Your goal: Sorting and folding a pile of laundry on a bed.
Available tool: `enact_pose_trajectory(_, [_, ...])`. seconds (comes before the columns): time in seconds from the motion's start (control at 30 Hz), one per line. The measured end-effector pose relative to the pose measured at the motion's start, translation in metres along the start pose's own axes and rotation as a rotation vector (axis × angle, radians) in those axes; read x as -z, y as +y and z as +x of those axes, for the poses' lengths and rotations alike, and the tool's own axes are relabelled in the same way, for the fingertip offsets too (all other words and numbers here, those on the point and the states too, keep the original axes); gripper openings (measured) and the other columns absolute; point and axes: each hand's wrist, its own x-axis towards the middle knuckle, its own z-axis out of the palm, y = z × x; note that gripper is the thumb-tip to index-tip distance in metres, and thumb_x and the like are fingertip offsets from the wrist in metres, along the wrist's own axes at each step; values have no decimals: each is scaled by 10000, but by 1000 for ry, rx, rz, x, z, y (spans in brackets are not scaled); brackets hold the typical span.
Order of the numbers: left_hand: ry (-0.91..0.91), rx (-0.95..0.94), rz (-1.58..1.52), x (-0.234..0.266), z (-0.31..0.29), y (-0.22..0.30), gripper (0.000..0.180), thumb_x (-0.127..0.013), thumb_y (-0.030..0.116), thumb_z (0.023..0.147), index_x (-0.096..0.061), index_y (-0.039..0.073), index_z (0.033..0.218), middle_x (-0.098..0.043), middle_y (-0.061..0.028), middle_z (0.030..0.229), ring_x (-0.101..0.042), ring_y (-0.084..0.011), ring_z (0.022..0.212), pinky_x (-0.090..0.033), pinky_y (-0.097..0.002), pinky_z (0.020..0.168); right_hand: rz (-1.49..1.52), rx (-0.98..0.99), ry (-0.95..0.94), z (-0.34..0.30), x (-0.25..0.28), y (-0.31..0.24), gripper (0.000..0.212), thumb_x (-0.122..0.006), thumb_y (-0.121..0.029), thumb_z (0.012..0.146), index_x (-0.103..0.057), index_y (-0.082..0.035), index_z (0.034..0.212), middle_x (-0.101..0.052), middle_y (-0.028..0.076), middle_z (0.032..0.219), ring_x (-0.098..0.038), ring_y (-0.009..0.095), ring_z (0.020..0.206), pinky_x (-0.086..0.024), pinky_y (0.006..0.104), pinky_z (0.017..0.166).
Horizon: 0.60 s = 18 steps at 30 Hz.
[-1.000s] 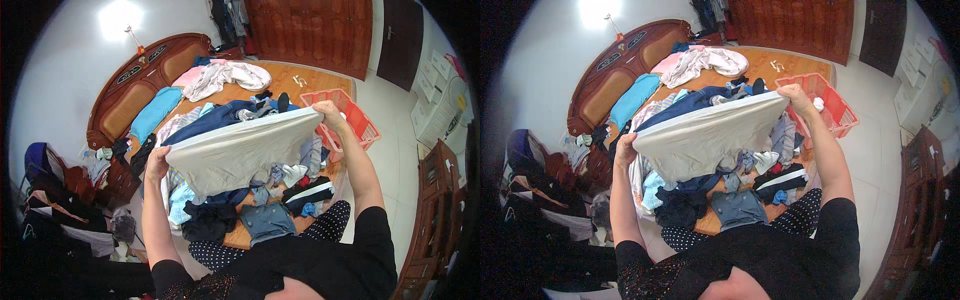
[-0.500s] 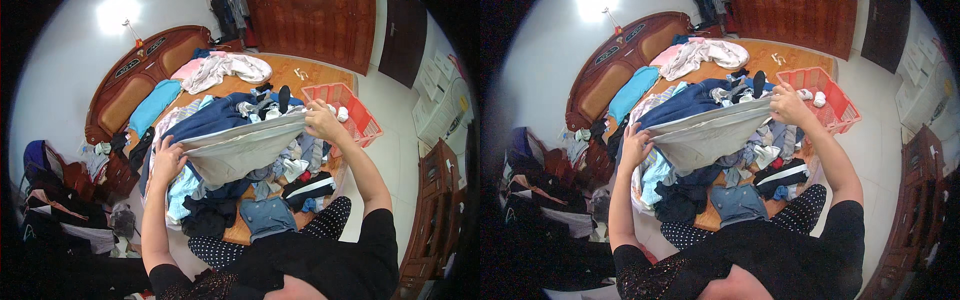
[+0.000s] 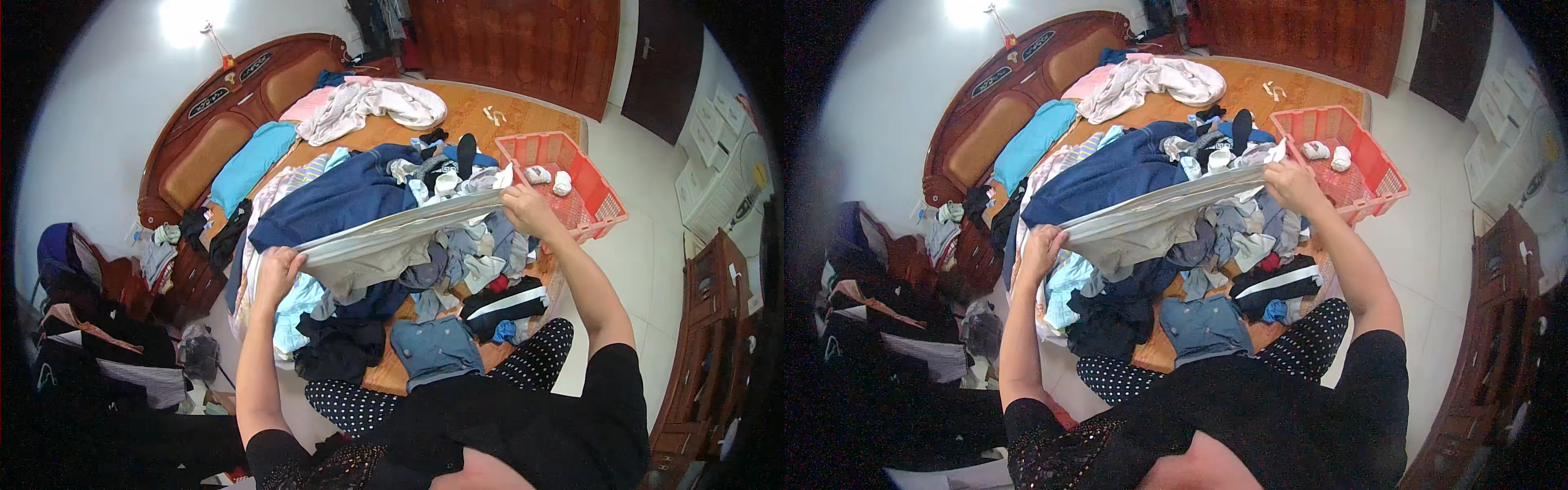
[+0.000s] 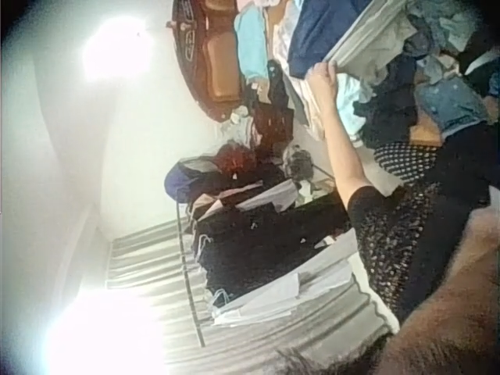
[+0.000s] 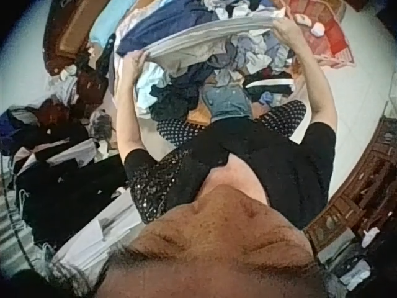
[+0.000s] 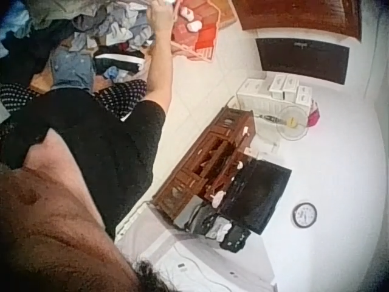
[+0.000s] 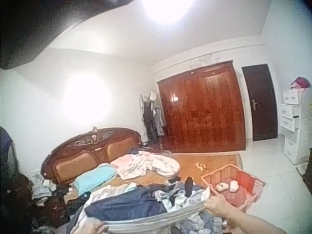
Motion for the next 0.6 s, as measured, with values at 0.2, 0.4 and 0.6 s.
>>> enact_pose_trajectory(0.2, [-246,174,-654,-28,-26,104,552,-719,240,751,-461,48,1200,-604,-170,1034,-610,-249,898,-484,-341,771,568,-149,23,3,-28,-122,162,-552,-15,751,-546,30,907,-555,178,863,-575,342,809,-465,391,708])
enact_pose_trajectory(0.4, [-665,-39,-697,-62,-111,144,279,-622,194,747,-595,73,996,-629,-194,815,-610,-380,796,-479,-428,703,1073,416,-236,-4,11,-236,206,-588,-21,752,-593,-50,956,-594,118,1038,-609,272,903,-500,365,745])
enact_pose_trajectory(0.6, [-985,709,-380,-40,-277,32,149,-613,171,722,-631,40,790,-636,-158,707,-636,-251,643,-477,-398,570,917,-482,-189,-57,-47,-162,127,-533,-66,808,-618,24,833,-627,129,779,-612,246,689,-464,315,614])
